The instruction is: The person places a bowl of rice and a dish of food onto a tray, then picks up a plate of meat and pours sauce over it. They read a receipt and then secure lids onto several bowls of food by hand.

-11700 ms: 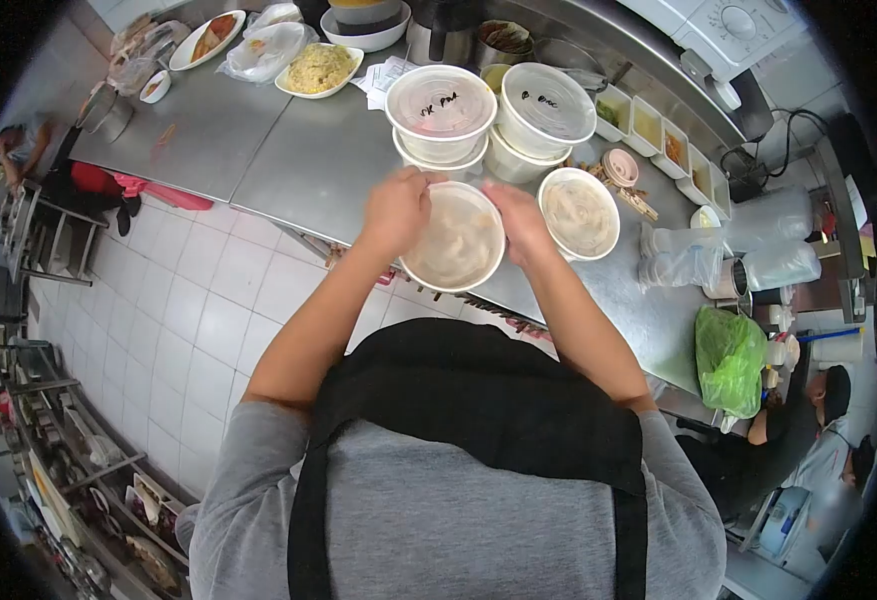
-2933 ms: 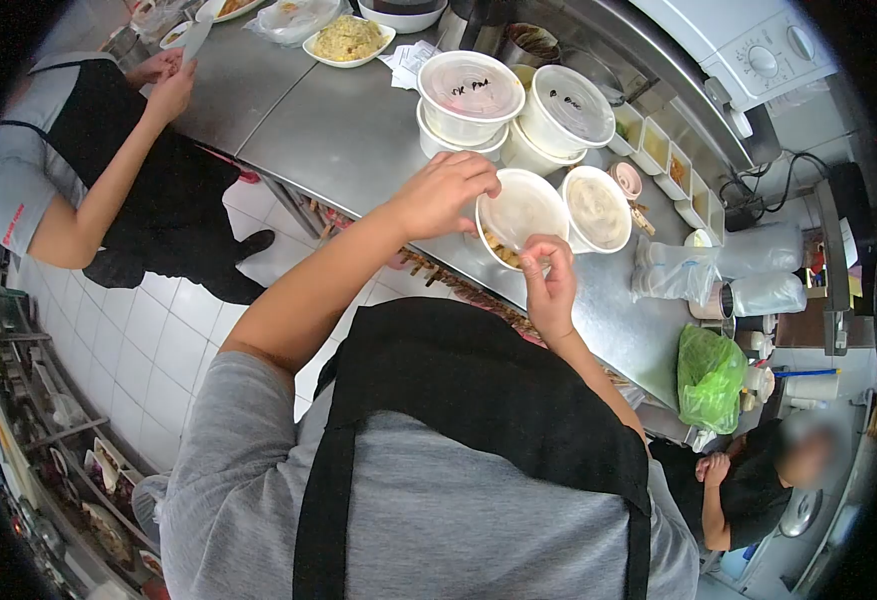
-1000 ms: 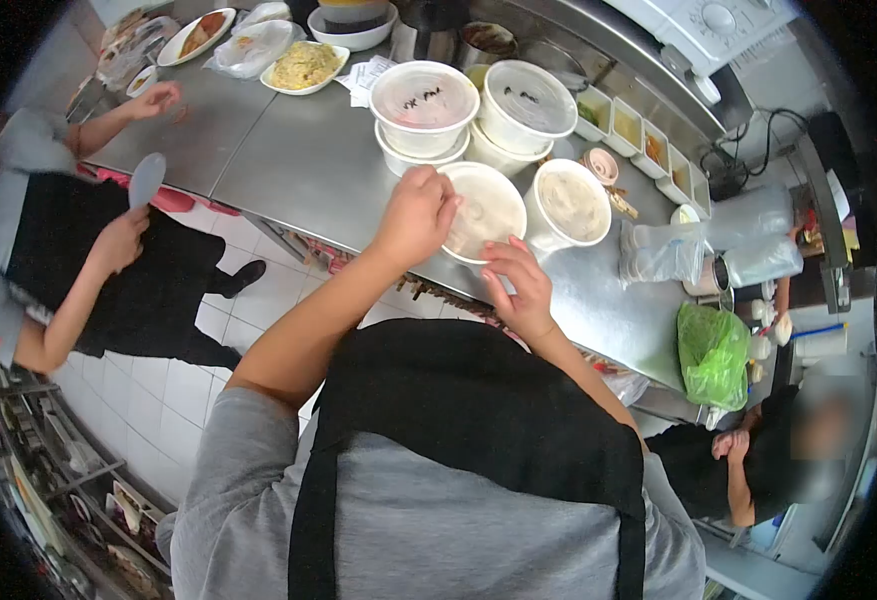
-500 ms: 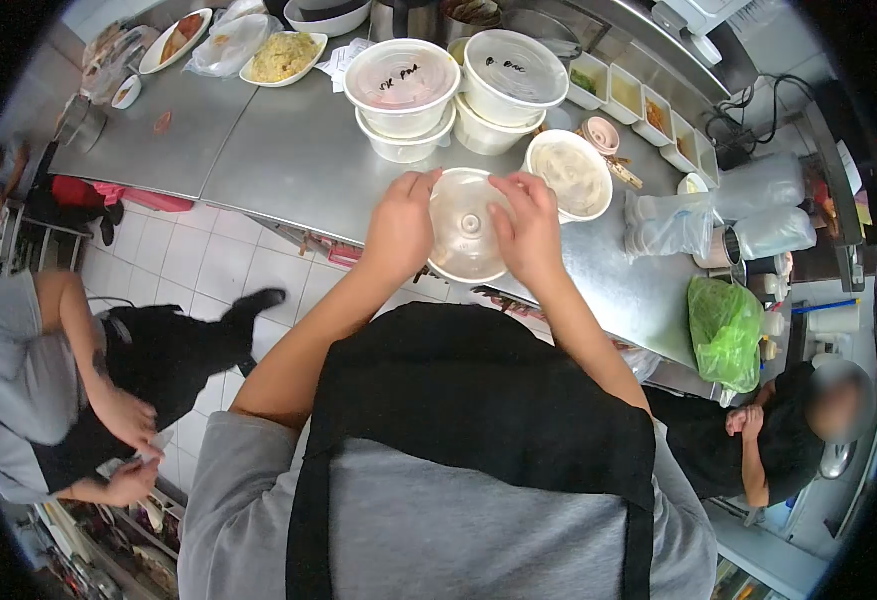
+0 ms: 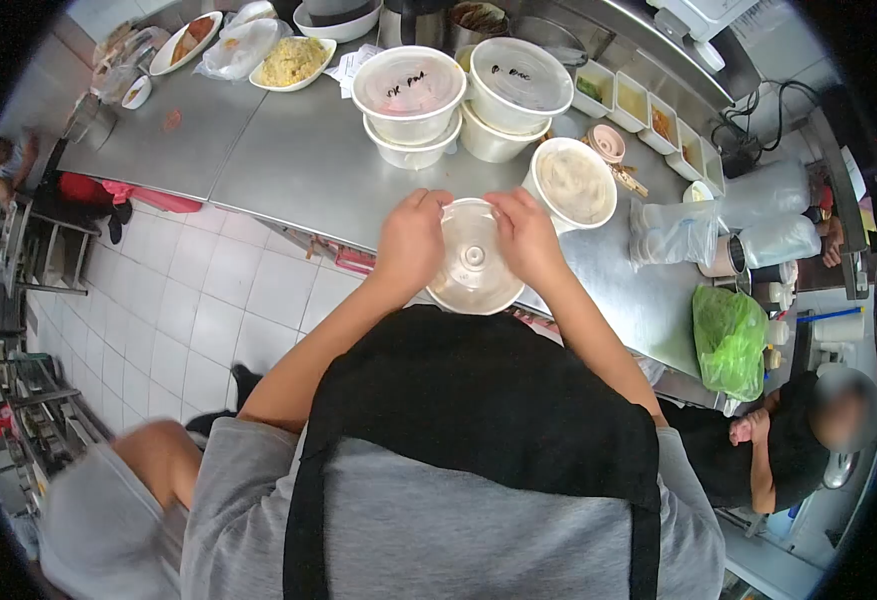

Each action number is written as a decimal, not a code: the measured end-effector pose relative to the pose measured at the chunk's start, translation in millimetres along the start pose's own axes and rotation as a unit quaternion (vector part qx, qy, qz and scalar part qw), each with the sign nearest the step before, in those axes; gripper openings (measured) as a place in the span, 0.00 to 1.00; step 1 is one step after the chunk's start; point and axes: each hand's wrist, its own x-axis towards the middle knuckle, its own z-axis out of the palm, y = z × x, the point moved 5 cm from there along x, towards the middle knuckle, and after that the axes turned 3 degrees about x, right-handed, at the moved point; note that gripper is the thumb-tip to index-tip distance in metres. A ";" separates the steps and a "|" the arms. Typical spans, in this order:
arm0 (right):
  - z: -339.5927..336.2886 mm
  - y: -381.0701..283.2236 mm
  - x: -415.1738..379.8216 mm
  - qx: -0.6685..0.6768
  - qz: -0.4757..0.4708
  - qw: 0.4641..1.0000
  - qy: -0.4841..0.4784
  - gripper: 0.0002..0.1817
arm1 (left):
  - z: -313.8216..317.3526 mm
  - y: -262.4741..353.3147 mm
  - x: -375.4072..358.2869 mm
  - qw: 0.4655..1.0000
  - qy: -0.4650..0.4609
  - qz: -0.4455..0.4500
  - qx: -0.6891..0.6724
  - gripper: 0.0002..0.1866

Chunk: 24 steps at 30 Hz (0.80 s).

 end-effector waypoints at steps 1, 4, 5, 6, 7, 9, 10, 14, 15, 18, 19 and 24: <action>-0.2 0.4 -0.2 -0.004 0.004 1.000 -0.007 0.11 | 1.2 1.2 1.7 1.000 -0.006 0.004 0.012 0.13; -1.0 -0.4 -5.0 -0.050 0.014 0.998 -0.028 0.12 | 2.5 4.9 0.7 0.999 -0.035 0.008 0.032 0.11; -2.3 -1.5 -3.2 -0.071 0.013 0.997 -0.030 0.12 | 1.4 5.8 3.6 0.998 -0.043 0.011 0.038 0.11; -4.7 -3.5 0.0 -0.073 0.001 0.997 -0.028 0.12 | 1.3 4.8 8.4 0.998 -0.043 0.021 0.038 0.10; -5.9 -4.9 0.1 -0.074 -0.008 0.997 -0.028 0.12 | 0.9 4.1 11.1 0.998 -0.047 0.030 0.038 0.08; -4.5 -1.9 -1.4 -0.047 -0.042 0.998 -0.013 0.12 | 0.7 4.5 9.4 0.997 -0.039 0.058 0.037 0.07; -3.3 -2.6 -1.9 -0.008 -0.038 0.999 -0.015 0.11 | -1.8 10.3 8.6 0.996 -0.025 0.078 0.036 0.07; -4.5 -5.5 4.6 0.050 -0.034 0.997 -0.055 0.09 | 0.2 15.2 6.4 0.995 0.004 0.095 0.022 0.07; -5.6 -6.1 6.1 0.044 -0.036 0.996 -0.072 0.08 | 1.1 16.7 6.4 0.995 0.016 0.093 0.019 0.06; -7.0 -7.8 6.3 0.039 -0.045 0.995 -0.084 0.06 | -1.1 14.3 2.7 0.997 0.030 0.070 0.015 0.05; -7.2 -8.0 6.1 0.037 -0.043 0.995 -0.085 0.06 | -0.6 12.8 1.8 0.998 0.026 0.051 0.008 0.05; -8.1 -12.0 5.8 0.003 -0.034 0.996 -0.080 0.07 | 4.2 2.9 2.6 0.999 0.003 0.021 -0.032 0.04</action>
